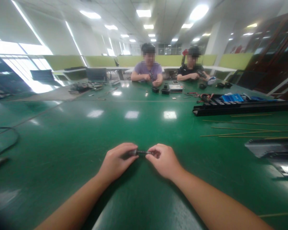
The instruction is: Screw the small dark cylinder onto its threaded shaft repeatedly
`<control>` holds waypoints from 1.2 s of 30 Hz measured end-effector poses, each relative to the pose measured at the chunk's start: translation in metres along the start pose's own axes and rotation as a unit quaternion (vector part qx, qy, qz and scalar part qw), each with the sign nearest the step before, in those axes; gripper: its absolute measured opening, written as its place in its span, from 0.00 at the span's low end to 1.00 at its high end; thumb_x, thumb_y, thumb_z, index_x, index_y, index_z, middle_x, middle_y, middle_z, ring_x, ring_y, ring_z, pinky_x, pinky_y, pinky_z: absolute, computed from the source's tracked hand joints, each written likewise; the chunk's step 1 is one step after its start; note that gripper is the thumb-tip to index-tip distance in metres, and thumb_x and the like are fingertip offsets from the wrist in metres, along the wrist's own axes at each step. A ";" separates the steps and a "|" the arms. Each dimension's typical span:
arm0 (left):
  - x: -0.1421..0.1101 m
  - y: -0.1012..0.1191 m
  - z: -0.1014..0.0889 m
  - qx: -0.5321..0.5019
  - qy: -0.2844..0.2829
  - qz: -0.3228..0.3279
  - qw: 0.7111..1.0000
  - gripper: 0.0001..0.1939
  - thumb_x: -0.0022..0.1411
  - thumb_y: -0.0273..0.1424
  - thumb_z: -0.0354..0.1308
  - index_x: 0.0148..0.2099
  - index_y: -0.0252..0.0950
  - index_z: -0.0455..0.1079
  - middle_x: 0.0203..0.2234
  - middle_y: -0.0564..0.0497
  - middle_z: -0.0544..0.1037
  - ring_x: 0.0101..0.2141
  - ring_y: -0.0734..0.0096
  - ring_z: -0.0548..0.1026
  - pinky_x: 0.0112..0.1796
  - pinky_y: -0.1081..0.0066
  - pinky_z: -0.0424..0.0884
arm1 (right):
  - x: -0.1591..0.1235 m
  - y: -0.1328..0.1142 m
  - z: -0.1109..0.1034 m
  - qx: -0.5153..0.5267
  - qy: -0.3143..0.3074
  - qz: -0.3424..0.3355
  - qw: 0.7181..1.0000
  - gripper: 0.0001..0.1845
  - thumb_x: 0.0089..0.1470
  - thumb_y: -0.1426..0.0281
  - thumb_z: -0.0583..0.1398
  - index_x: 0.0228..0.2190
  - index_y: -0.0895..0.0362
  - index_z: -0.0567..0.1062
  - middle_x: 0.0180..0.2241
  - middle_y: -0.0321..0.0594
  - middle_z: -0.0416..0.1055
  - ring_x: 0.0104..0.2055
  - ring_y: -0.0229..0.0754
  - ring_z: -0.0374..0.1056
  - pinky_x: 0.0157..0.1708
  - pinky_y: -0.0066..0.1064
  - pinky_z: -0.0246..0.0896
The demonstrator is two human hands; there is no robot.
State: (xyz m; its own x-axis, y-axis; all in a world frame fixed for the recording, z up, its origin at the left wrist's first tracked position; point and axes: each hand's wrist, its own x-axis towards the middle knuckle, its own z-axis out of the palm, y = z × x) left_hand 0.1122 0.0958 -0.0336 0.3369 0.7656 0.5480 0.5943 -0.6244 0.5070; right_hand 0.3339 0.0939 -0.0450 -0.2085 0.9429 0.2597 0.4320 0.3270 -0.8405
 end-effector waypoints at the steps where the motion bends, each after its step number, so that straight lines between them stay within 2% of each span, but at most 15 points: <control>1: 0.000 0.000 0.000 0.000 -0.001 -0.001 1.000 0.13 0.57 0.26 0.66 0.45 0.40 0.75 0.42 0.49 0.79 0.43 0.65 0.77 0.48 0.65 0.73 | 0.000 0.000 0.000 0.000 0.000 0.001 1.000 0.05 0.51 0.69 0.65 0.32 0.56 0.81 0.28 0.38 0.75 0.29 0.39 0.68 0.29 0.29 0.60; 20: 0.000 -0.002 -0.001 -0.004 0.003 -0.012 1.000 0.12 0.57 0.27 0.65 0.45 0.40 0.75 0.42 0.50 0.79 0.44 0.65 0.76 0.48 0.66 0.72 | 0.001 0.002 0.000 0.003 0.006 0.007 1.000 0.06 0.50 0.69 0.65 0.32 0.57 0.81 0.29 0.39 0.75 0.29 0.39 0.68 0.29 0.29 0.60; 30: 0.001 0.001 -0.003 0.007 -0.002 -0.029 1.000 0.11 0.56 0.26 0.65 0.43 0.39 0.73 0.38 0.52 0.78 0.39 0.68 0.76 0.44 0.69 0.71 | 0.002 0.002 0.001 0.003 0.010 0.007 1.000 0.06 0.50 0.68 0.65 0.31 0.57 0.81 0.28 0.39 0.76 0.29 0.39 0.68 0.29 0.29 0.61; 36: 0.001 0.002 -0.004 0.008 0.016 -0.081 0.997 0.11 0.56 0.31 0.65 0.44 0.39 0.74 0.37 0.51 0.79 0.38 0.66 0.76 0.42 0.68 0.71 | 0.003 0.004 0.001 0.028 0.017 0.029 0.999 0.08 0.49 0.66 0.65 0.31 0.57 0.81 0.30 0.40 0.77 0.31 0.41 0.71 0.32 0.30 0.63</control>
State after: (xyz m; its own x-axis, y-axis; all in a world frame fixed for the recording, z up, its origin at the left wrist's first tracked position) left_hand 0.1106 0.0951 -0.0292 0.2126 0.8503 0.4815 0.6503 -0.4909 0.5798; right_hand 0.3340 0.0976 -0.0478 -0.1545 0.9620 0.2251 0.3929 0.2689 -0.8794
